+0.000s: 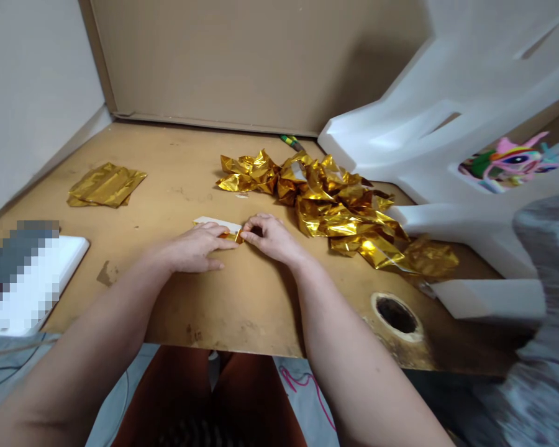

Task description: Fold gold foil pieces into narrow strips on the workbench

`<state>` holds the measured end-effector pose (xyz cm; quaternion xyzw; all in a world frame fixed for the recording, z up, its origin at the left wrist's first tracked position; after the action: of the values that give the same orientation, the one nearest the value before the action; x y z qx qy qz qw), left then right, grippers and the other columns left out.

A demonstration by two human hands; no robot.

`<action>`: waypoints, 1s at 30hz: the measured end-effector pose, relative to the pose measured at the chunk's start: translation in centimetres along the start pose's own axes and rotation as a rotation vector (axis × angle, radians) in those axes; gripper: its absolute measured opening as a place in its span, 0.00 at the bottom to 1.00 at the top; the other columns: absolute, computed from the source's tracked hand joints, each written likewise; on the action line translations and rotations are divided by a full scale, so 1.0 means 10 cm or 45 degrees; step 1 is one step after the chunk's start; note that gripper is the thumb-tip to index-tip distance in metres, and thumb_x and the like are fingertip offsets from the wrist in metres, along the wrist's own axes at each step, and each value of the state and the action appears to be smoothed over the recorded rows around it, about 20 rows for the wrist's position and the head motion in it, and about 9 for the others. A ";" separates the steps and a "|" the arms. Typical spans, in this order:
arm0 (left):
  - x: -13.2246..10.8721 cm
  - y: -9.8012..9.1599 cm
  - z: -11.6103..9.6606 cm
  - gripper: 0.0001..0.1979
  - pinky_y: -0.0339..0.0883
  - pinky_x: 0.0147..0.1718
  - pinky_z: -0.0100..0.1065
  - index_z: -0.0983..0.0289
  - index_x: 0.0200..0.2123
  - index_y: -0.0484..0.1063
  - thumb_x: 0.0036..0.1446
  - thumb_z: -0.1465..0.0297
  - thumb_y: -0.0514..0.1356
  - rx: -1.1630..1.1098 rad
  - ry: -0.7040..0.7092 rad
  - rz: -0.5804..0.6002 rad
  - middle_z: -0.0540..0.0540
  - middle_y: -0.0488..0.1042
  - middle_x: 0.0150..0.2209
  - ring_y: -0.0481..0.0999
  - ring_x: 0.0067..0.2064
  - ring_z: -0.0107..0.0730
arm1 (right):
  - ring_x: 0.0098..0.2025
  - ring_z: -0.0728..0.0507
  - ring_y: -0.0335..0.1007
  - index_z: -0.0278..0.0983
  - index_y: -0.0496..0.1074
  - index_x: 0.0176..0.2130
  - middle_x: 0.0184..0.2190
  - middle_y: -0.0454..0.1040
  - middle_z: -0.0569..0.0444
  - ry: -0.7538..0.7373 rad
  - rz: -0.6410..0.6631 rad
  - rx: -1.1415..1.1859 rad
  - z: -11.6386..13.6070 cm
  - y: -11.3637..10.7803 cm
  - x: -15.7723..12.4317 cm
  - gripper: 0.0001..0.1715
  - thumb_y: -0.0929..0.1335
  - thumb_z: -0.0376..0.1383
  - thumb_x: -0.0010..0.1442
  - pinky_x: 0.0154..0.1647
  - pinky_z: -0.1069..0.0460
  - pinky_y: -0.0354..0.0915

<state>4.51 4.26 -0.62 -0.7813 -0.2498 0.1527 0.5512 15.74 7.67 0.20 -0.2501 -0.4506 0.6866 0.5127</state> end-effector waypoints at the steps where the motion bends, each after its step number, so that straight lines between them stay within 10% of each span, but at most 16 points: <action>1: 0.00 0.01 0.01 0.24 0.52 0.55 0.45 0.55 0.54 0.64 0.53 0.65 0.60 0.011 0.000 0.007 0.55 0.63 0.56 0.58 0.57 0.44 | 0.36 0.44 0.63 0.38 0.70 0.28 0.30 0.69 0.54 0.007 -0.003 -0.006 0.00 0.00 0.00 0.06 0.66 0.37 0.54 0.40 0.49 0.55; 30: 0.04 0.05 -0.02 0.21 0.52 0.55 0.44 0.55 0.52 0.67 0.54 0.62 0.58 0.084 -0.076 0.044 0.55 0.63 0.55 0.59 0.56 0.43 | 0.42 0.39 0.61 0.39 0.69 0.25 0.33 0.70 0.50 0.280 -0.320 -0.281 -0.01 -0.19 -0.06 0.07 0.70 0.37 0.47 0.41 0.46 0.54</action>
<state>5.03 4.19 -1.06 -0.7619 -0.2474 0.1934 0.5664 16.95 7.34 1.74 -0.3200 -0.4922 0.5321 0.6101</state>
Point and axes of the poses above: each hand's wrist, its own x-axis towards the middle knuckle, its own y-axis out of the palm, z = x × y, the point moved 8 cm from there along x, towards the middle knuckle
